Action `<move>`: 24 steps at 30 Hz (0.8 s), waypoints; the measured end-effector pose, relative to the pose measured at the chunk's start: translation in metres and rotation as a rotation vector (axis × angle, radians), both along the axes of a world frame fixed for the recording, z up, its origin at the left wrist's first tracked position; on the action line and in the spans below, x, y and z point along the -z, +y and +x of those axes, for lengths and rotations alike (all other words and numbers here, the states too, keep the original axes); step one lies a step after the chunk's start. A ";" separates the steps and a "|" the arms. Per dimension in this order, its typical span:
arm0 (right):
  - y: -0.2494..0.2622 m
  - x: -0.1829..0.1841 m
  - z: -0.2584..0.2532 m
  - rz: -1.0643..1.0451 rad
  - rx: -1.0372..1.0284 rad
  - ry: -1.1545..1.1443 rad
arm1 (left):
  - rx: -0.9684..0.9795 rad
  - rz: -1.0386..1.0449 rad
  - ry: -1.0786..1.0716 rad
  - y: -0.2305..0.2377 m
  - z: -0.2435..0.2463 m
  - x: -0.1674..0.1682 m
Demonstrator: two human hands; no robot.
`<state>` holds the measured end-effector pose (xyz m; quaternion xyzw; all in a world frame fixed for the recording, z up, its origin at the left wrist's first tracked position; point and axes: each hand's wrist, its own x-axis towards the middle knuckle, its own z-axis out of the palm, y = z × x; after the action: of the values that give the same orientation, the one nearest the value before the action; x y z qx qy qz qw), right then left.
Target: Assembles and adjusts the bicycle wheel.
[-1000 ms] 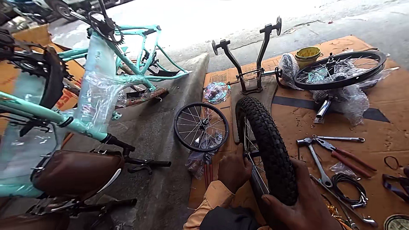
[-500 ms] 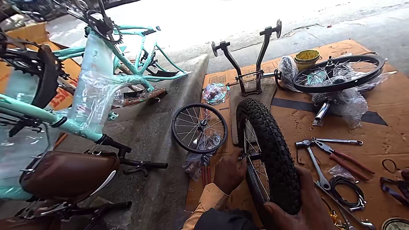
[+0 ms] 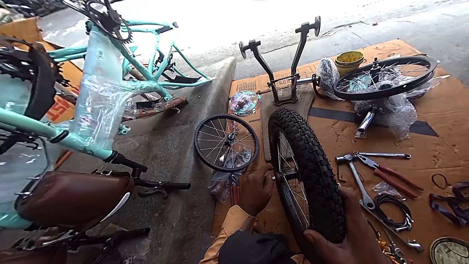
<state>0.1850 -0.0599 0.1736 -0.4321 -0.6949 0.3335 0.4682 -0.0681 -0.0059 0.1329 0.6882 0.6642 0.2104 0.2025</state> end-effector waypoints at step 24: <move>-0.018 0.002 0.002 -0.031 0.088 0.009 | 0.132 0.140 -0.492 -0.004 0.007 0.035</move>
<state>0.1871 -0.0774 0.1718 -0.4680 -0.6677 0.3252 0.4790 -0.0612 -0.0101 0.0975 0.6704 0.5324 0.4032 0.3233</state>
